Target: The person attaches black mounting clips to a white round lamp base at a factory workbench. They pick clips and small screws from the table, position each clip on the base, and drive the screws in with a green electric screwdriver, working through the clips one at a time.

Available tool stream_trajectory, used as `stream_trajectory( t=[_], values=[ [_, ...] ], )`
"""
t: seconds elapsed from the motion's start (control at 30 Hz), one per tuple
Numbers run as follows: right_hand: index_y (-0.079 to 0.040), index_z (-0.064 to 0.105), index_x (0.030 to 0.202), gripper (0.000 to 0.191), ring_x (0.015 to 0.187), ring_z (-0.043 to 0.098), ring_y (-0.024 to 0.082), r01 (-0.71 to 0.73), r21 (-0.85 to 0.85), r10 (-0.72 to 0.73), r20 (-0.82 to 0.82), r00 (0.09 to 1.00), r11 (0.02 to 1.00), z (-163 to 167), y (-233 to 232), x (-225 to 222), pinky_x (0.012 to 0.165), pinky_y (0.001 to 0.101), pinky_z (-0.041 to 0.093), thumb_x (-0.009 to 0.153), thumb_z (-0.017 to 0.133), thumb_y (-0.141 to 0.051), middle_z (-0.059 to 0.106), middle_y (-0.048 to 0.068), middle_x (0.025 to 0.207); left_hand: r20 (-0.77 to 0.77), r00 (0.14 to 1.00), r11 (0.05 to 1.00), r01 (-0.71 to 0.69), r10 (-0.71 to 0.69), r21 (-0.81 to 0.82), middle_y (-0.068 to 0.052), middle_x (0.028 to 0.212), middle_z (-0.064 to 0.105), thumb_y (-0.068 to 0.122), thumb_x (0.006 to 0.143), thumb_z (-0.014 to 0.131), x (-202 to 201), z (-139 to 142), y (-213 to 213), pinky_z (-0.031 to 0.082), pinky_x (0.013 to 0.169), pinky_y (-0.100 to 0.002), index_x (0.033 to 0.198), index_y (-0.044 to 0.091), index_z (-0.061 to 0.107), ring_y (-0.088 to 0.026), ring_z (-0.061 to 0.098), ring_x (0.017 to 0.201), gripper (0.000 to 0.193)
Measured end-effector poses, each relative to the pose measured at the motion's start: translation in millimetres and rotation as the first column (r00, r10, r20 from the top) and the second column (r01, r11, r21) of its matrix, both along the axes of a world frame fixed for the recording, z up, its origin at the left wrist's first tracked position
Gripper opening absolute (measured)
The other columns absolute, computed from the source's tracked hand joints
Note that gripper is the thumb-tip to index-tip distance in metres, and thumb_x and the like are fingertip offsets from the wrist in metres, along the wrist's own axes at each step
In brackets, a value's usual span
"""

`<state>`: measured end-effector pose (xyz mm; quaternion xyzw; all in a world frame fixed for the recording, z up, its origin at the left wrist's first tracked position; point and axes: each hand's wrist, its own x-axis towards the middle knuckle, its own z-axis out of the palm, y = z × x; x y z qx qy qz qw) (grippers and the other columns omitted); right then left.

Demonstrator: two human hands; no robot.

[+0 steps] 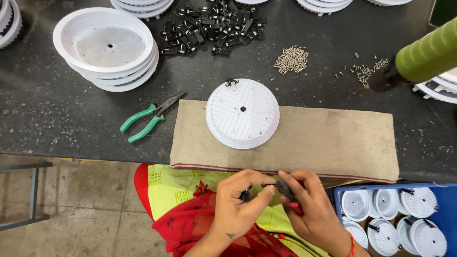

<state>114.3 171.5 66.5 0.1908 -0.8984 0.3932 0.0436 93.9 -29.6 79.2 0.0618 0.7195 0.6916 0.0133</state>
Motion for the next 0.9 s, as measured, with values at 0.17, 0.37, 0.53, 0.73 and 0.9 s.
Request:
stream_trajectory(
  t=[0.17, 0.37, 0.53, 0.73, 0.9],
  values=[
    [-0.003, 0.052, 0.141, 0.068, 0.105, 0.058, 0.034, -0.039, -0.007, 0.039, -0.056, 0.998, 0.999, 2, -5, -2, 0.088, 0.0391, 0.050, 0.077, 0.074, -0.002, 0.053, 0.019, 0.121, 0.016, 1.000, 1.000, -0.002, 0.001, 0.021, -0.004, 0.083, 0.073, 0.005, 0.085, 0.076, 2, 2, -1, 0.043, 0.055, -0.021, 0.096, 0.001, 0.077, -0.004, 0.056, 0.064, 0.011],
    [-0.002, 0.058, 0.134, 0.059, 0.097, 0.062, 0.029, -0.013, -0.090, 0.012, -0.010, 1.000, 0.996, -11, -1, 2, 0.080, 0.0354, 0.054, 0.077, 0.070, 0.004, 0.057, 0.017, 0.117, 0.057, 0.998, 0.991, 0.029, -0.037, 0.130, -0.004, 0.086, 0.074, 0.004, 0.087, 0.074, 2, 3, 3, 0.047, 0.059, -0.021, 0.096, 0.000, 0.076, -0.004, 0.062, 0.070, 0.010],
    [-0.004, 0.066, 0.122, 0.044, 0.080, 0.067, 0.020, 0.050, -0.107, -0.041, 0.082, 0.996, 0.993, -40, 6, 5, 0.068, 0.0306, 0.055, 0.080, 0.069, 0.005, 0.065, 0.010, 0.099, 0.003, 0.999, 0.998, 0.039, -0.039, 0.051, -0.005, 0.086, 0.075, 0.004, 0.086, 0.077, 4, -7, 3, 0.048, 0.060, -0.021, 0.097, 0.000, 0.077, -0.005, 0.063, 0.070, 0.012],
    [0.002, 0.066, 0.122, 0.033, 0.096, 0.062, 0.026, -0.211, -0.489, 0.464, 0.483, 0.743, 0.846, -39, 31, -4, 0.082, 0.0362, 0.054, 0.090, 0.073, 0.001, 0.066, 0.016, 0.104, 0.203, 0.976, 0.945, 0.006, -0.076, 0.326, -0.005, 0.094, 0.077, 0.006, 0.093, 0.074, 2, -33, -2, 0.054, 0.074, -0.022, 0.105, -0.002, 0.078, -0.007, 0.067, 0.082, 0.015],
    [-0.020, 0.062, 0.143, 0.067, 0.101, 0.068, 0.015, -0.309, 0.037, 0.211, 0.655, 0.726, 0.950, -22, 94, -10, 0.083, 0.0303, 0.059, 0.079, 0.070, -0.006, 0.063, 0.004, 0.128, 0.491, 0.846, 0.819, -0.125, -0.206, 0.559, -0.008, 0.092, 0.078, 0.015, 0.092, 0.074, -1, -46, -9, 0.035, 0.050, -0.020, 0.110, -0.002, 0.077, -0.002, 0.045, 0.055, 0.025]
  ],
)
